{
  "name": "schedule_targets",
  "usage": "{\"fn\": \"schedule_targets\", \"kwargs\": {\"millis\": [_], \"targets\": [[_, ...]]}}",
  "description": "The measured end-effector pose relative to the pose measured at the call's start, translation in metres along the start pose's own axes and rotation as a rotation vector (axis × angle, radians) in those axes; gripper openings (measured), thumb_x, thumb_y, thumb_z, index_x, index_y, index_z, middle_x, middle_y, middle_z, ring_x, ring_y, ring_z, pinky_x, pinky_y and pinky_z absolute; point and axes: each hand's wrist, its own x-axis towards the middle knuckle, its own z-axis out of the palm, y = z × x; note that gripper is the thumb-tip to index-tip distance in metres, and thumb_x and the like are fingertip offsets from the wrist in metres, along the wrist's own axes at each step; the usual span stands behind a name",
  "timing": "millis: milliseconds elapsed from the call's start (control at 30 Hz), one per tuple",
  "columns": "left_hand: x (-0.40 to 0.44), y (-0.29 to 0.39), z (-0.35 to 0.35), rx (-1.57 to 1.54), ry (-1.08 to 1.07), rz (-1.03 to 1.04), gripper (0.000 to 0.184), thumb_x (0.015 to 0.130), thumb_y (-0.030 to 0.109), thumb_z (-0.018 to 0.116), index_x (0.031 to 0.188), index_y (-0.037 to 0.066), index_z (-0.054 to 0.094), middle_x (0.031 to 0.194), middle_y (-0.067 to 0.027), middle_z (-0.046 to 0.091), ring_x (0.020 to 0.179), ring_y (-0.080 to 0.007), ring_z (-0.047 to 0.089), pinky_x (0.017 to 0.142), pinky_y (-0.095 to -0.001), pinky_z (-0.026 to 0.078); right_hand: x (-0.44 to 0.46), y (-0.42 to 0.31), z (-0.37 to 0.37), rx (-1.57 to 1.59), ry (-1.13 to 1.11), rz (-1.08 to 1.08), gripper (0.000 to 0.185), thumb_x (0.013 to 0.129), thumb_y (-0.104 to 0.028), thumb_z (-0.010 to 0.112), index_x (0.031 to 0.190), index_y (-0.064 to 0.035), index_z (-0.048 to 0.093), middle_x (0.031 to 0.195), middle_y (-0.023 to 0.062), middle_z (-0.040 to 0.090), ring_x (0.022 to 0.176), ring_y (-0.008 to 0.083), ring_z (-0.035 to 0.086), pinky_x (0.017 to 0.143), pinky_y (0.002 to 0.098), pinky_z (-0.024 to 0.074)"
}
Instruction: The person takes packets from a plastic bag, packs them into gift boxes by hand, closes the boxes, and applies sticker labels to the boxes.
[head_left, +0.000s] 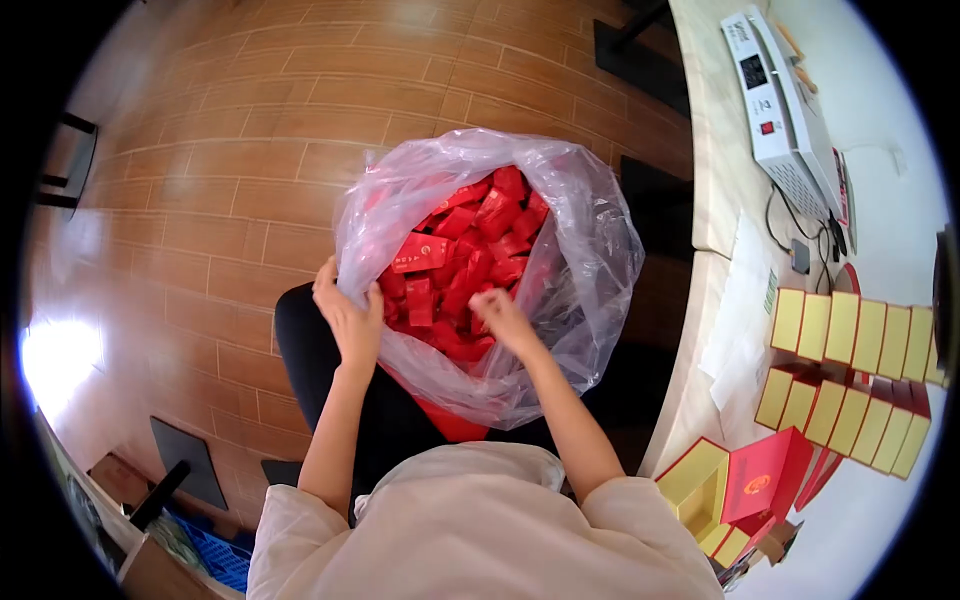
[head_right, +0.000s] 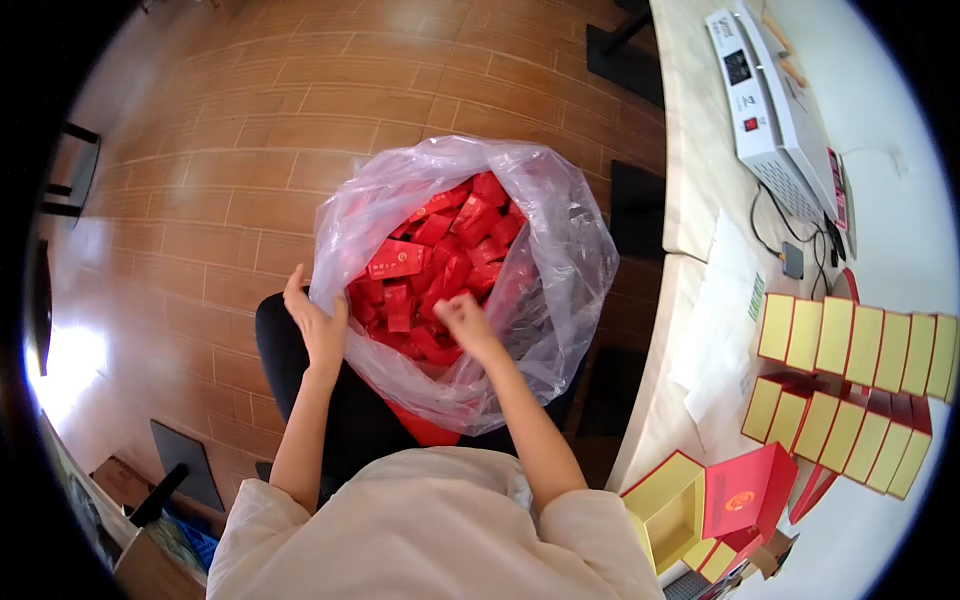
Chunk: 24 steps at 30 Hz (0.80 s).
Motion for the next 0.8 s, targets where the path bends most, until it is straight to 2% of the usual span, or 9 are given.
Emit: {"fn": "schedule_targets", "kwargs": {"millis": [133,233,333,400,467,500,667,733,800], "targets": [[0.003,0.020,0.018,-0.559,-0.560,-0.161,0.024,0.090,0.001,0.054,0.115,0.002,0.055,0.105,-0.0123,0.058,0.099,-0.0215,0.058,0.085,-0.0308,0.047,0.082,0.034,0.001,-0.032,0.172,0.189,0.062,0.081,-0.041,0.068,0.120,0.0019,0.048,0.104,0.0217,0.064,0.097,0.0336,0.063,0.085,0.0399,0.0482],[-0.002,-0.002,0.049,-0.553,-0.657,-0.192,0.023,0.091,0.005,0.055,0.114,0.002,0.055,0.104,-0.0148,0.059,0.095,-0.0243,0.061,0.081,-0.0318,0.048,0.114,0.046,0.017,-0.237,0.237,0.204,0.093,0.072,-0.042,0.075,0.139,0.0028,0.027,0.127,0.0316,0.050,0.118,0.0414,0.050,0.101,0.0433,0.0402],[-0.006,-0.034,0.064,-0.596,-0.781,-0.401,0.024,0.095,0.011,0.052,0.118,0.003,0.054,0.106,-0.0120,0.061,0.096,-0.0206,0.061,0.082,-0.0292,0.048,0.128,0.062,0.045,-0.280,0.275,0.263,0.106,0.071,-0.041,0.076,0.144,0.0030,0.014,0.131,0.0330,0.045,0.120,0.0434,0.048,0.102,0.0450,0.0392],[-0.005,-0.047,0.066,-0.820,-0.820,-0.777,0.027,0.098,0.017,0.049,0.121,0.003,0.054,0.108,-0.0097,0.062,0.098,-0.0166,0.060,0.083,-0.0279,0.047,0.131,0.068,0.053,-0.354,0.247,0.310,0.109,0.074,-0.037,0.075,0.147,-0.0034,0.002,0.134,0.0333,0.041,0.120,0.0460,0.047,0.101,0.0475,0.0397],[0.000,-0.054,0.071,-0.835,-0.831,-0.812,0.028,0.099,0.019,0.047,0.121,0.004,0.053,0.109,-0.0086,0.062,0.098,-0.0144,0.059,0.084,-0.0271,0.046,0.132,0.070,0.058,-0.339,0.254,0.392,0.101,0.079,-0.030,0.070,0.149,-0.0105,0.000,0.134,0.0333,0.041,0.119,0.0471,0.047,0.099,0.0497,0.0405],[0.001,-0.059,0.078,-0.818,-0.838,-0.838,0.029,0.098,0.020,0.049,0.122,0.004,0.053,0.109,-0.0084,0.062,0.097,-0.0136,0.059,0.083,-0.0265,0.046,0.133,0.077,0.059,-0.332,0.338,0.324,0.080,0.086,-0.023,0.062,0.147,-0.0131,0.012,0.125,0.0322,0.050,0.113,0.0439,0.053,0.094,0.0502,0.0433],[-0.006,-0.067,0.104,-0.725,-0.851,-0.822,0.036,0.095,0.025,0.056,0.123,0.003,0.052,0.109,-0.0079,0.062,0.094,-0.0117,0.058,0.080,-0.0250,0.045,0.106,0.044,0.031,0.019,0.355,0.244,0.041,0.095,-0.016,0.050,0.131,0.0002,0.040,0.104,0.0201,0.063,0.086,0.0256,0.068,0.072,0.0352,0.0537],[0.001,-0.041,0.095,-0.711,-0.841,-1.036,0.038,0.092,0.026,0.060,0.122,0.003,0.054,0.109,-0.0070,0.062,0.094,-0.0120,0.058,0.080,-0.0262,0.046,0.081,0.033,0.026,0.409,-0.059,0.076,0.037,0.097,-0.020,0.051,0.128,-0.0015,0.045,0.105,0.0133,0.063,0.086,0.0221,0.067,0.073,0.0331,0.0532],[0.002,-0.034,0.088,-0.853,-0.948,-1.091,0.036,0.092,0.024,0.060,0.121,0.003,0.055,0.109,-0.0063,0.062,0.095,-0.0130,0.058,0.081,-0.0271,0.046,0.067,0.055,0.050,0.592,-0.287,0.259,0.038,0.098,-0.026,0.051,0.128,-0.0035,0.045,0.103,0.0091,0.065,0.084,0.0199,0.066,0.072,0.0307,0.0525]]}}
